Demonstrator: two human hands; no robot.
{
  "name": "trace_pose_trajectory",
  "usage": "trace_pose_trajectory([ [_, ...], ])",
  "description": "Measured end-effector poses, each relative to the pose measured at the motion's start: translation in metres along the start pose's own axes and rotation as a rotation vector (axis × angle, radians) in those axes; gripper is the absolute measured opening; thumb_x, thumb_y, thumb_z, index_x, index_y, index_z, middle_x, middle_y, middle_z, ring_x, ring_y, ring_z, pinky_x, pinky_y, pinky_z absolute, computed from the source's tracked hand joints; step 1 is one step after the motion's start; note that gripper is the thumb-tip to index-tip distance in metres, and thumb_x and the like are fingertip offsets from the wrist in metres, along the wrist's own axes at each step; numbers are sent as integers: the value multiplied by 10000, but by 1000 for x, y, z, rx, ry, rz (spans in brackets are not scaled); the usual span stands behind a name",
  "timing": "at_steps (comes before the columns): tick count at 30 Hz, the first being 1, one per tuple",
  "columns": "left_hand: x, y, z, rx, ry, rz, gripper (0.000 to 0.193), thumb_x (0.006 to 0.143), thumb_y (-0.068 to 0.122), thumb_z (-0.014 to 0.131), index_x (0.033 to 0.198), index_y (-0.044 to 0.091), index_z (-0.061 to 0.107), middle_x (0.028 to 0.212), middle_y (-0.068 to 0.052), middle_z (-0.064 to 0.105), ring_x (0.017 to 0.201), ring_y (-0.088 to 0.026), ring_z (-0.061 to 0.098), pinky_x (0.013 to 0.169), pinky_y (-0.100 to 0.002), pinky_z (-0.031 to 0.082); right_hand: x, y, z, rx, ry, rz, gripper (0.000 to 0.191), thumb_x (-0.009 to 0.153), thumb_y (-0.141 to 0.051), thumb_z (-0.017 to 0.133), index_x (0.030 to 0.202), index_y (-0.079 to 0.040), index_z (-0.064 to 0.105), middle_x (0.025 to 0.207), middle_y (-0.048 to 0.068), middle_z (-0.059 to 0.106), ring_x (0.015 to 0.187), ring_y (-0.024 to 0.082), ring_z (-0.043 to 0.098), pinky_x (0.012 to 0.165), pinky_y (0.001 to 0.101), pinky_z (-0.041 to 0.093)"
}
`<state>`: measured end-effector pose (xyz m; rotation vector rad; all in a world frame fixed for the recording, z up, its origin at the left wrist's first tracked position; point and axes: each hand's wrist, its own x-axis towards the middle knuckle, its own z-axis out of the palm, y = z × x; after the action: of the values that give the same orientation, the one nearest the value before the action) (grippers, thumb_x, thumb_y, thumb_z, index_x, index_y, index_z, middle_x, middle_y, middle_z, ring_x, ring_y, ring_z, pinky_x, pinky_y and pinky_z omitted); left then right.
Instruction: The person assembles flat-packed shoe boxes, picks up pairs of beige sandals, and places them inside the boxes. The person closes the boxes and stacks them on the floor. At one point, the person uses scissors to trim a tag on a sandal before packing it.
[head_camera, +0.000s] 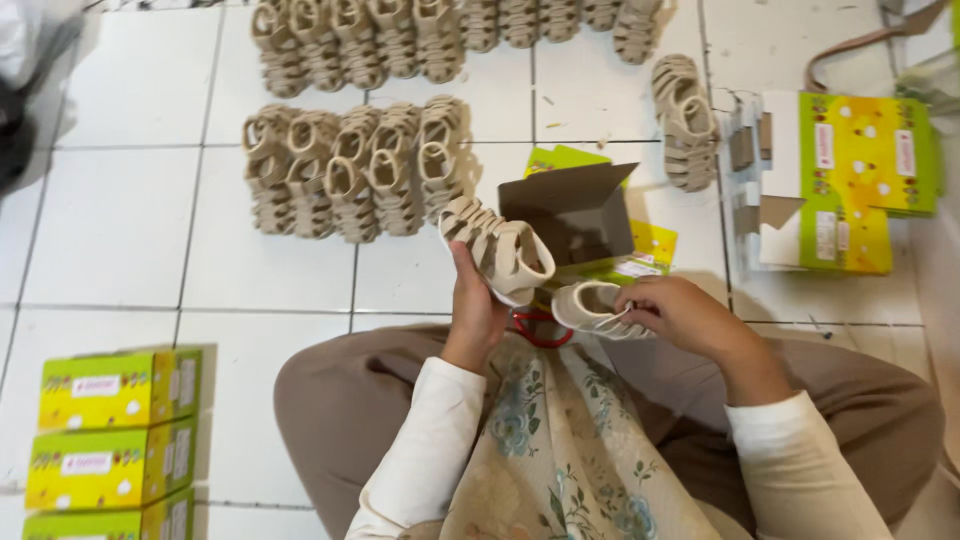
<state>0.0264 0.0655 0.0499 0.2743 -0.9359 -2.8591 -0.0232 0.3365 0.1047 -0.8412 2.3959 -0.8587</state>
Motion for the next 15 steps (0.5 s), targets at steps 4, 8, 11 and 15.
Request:
trace_pose_trajectory([
  [4, -16, 12, -3, 0, 23, -24, 726, 1080, 582, 281, 1488, 4, 443, 1389, -138, 598, 1272, -263, 590, 1099, -418, 466, 5, -3, 19, -164, 181, -24, 231, 855, -100, 736, 1082, -87, 778, 941, 139, 730, 841, 287, 677, 756, 366, 533],
  [8, -28, 3, 15, 105, -4, -53, 716, 1072, 563, 295, 1516, 10, 398, 1442, -139, 542, 1320, -264, 534, 1121, -412, 426, -3, -35, 12, 141, 530, -209, 106, 926, -132, 733, 1009, -71, 757, 1019, 82, 676, 953, 229, 661, 834, 327, 532],
  [11, -38, -11, 27, 590, 30, 181, 774, 1085, 577, 330, 1580, -16, 289, 1562, -155, 440, 1444, -245, 416, 1213, -363, 299, -8, -71, 15, 207, 679, -108, 104, 946, -145, 799, 989, -59, 760, 974, 59, 634, 930, 222, 606, 817, 316, 510],
  [15, -45, -23, 31, 697, 32, 137, 829, 1066, 494, 425, 1636, 9, 69, 1593, -163, 358, 1463, -241, 359, 1205, -355, 279, -9, -98, 28, 174, 629, -86, 400, 747, -173, 883, 1093, -24, 747, 961, 80, 671, 847, 208, 639, 763, 316, 535],
])
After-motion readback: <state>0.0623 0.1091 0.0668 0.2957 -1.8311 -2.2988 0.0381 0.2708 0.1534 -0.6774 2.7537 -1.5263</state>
